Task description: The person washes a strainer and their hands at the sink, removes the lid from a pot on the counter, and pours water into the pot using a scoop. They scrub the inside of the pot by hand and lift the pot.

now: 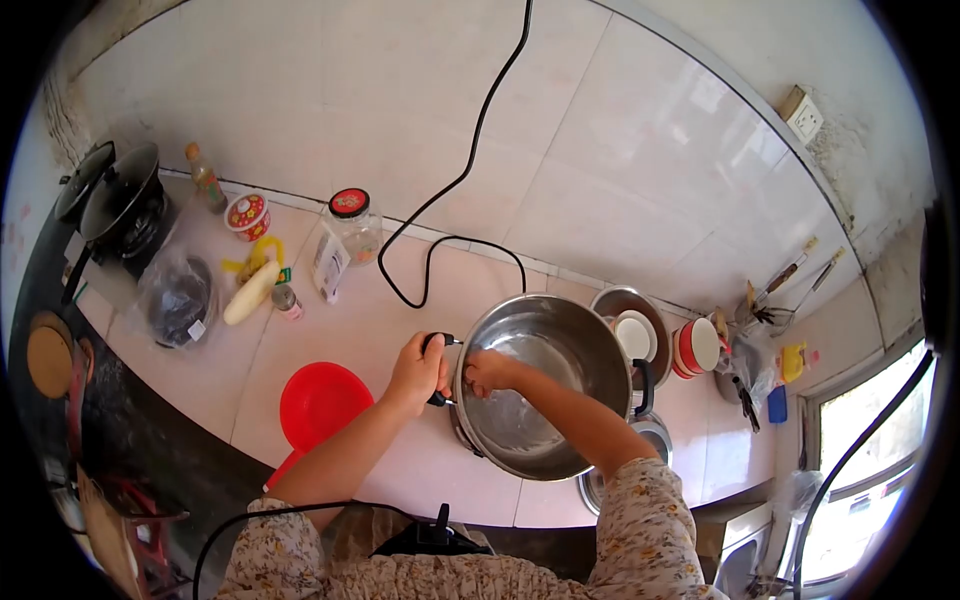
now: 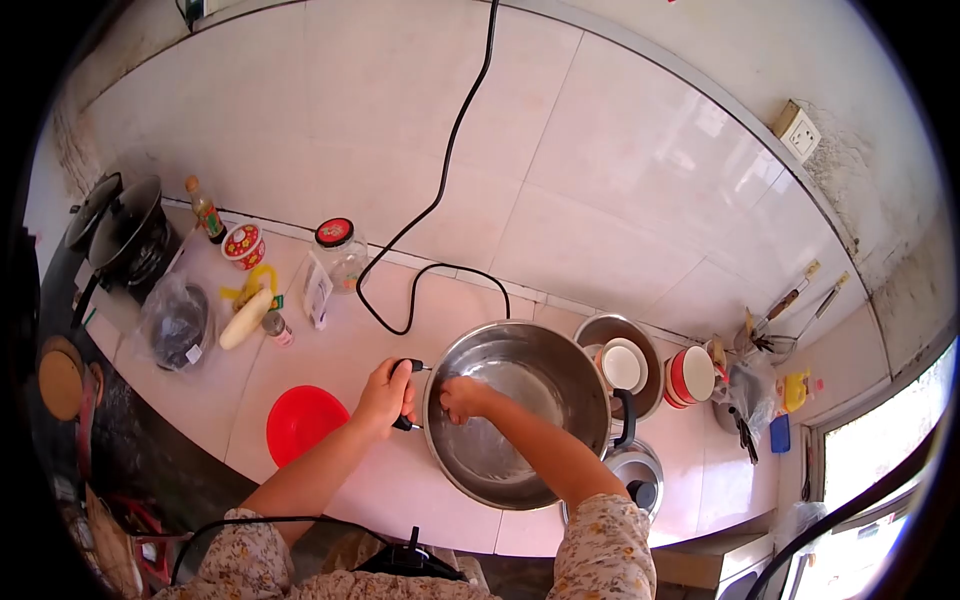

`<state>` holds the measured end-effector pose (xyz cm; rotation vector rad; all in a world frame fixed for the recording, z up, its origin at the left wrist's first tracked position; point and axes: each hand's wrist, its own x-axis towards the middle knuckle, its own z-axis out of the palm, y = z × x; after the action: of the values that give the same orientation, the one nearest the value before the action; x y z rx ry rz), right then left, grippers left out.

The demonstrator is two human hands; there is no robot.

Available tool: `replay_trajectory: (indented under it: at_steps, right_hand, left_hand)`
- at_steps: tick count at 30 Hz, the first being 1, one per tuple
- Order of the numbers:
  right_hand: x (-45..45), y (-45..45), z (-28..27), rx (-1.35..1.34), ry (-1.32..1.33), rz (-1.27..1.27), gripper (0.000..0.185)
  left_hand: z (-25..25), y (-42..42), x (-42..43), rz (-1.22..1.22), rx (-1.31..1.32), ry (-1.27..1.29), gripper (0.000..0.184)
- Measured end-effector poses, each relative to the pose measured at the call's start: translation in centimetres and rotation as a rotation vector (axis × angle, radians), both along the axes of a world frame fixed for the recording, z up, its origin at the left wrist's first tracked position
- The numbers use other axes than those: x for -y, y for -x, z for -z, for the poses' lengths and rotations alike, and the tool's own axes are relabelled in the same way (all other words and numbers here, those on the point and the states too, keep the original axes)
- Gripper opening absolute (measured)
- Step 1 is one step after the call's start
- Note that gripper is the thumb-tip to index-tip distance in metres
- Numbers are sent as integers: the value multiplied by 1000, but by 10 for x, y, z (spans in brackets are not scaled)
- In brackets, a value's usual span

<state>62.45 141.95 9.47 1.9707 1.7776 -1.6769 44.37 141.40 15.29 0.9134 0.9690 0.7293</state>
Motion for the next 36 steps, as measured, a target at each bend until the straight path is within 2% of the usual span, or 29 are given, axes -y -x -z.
replay_trajectory:
  at_steps: [2,3,5,6,7,9,10,12,14,16,18,19,20,21,22,23,24,25,28,29,30,31,33,34,35,36]
  right_hand:
    - [-10,-8,-3,125,-151,-163,23]
    - [-24,-33,22,344,-315,-292,25]
    - [-27,-86,30,631,-560,-511,27]
    - [-17,-107,17,696,-640,-600,28]
    - [-3,-134,33,742,-588,-442,29]
    - [31,-139,28,835,-382,-155,27]
    - [51,-121,-2,875,-228,-25,25]
    - [86,-137,21,787,-108,-497,27]
    - [101,-112,12,181,274,-650,23]
    - [109,-50,-2,-198,264,-560,18]
    - [85,2,-22,-67,24,-483,17]
    - [62,15,-46,56,-235,-565,19]
    - [29,21,-69,158,-217,-644,20]
    - [25,21,-118,183,-487,-334,20]
    - [-4,-16,-83,170,-540,-190,20]
    - [-34,-75,-43,387,-756,-473,22]
    - [-21,-90,-78,655,-534,-246,23]
    - [0,-123,-86,845,-309,-438,21]
    - [89,-135,-81,758,463,-289,17]
    - [122,-119,-66,786,169,-850,23]
    - [148,-91,-76,484,41,-558,28]
    - [148,-49,-84,461,67,-668,25]
    - [134,16,-102,439,-100,-716,23]
    - [106,43,-121,554,-97,-871,23]
    - [72,46,-103,587,-87,-894,22]
    - [34,39,-94,626,-239,-896,22]
  left_hand:
    - [2,0,1,-6,18,8,23]
    - [2,0,1,-9,37,20,22]
    - [0,0,1,-18,40,11,24]
    - [-1,0,2,-20,44,4,25]
    - [0,1,2,-18,48,10,25]
    - [-2,1,2,-23,72,15,26]
    - [-2,1,2,-23,81,16,26]
    - [-2,1,4,-51,97,17,26]
    - [-3,2,4,-64,115,40,26]
    - [-3,-1,6,-82,134,60,26]
    - [-4,-1,5,-86,62,54,23]
    - [-3,-1,4,-94,61,55,23]
    - [0,-1,3,-76,68,31,23]
    - [2,-1,4,-53,73,7,23]
    - [1,0,4,-53,71,9,23]
    - [0,1,4,-48,70,28,23]
    - [-2,1,3,-44,76,46,22]
    - [-3,1,2,-47,87,43,22]
    - [0,1,7,-96,125,60,25]
    - [0,1,6,-104,150,62,25]
    - [1,1,7,-111,168,63,25]
    - [1,2,8,-110,161,67,25]
    - [0,1,7,-110,154,72,26]
    - [1,-1,7,-109,148,67,26]
    - [3,-1,5,-91,134,40,26]
    - [4,1,4,-73,117,17,26]
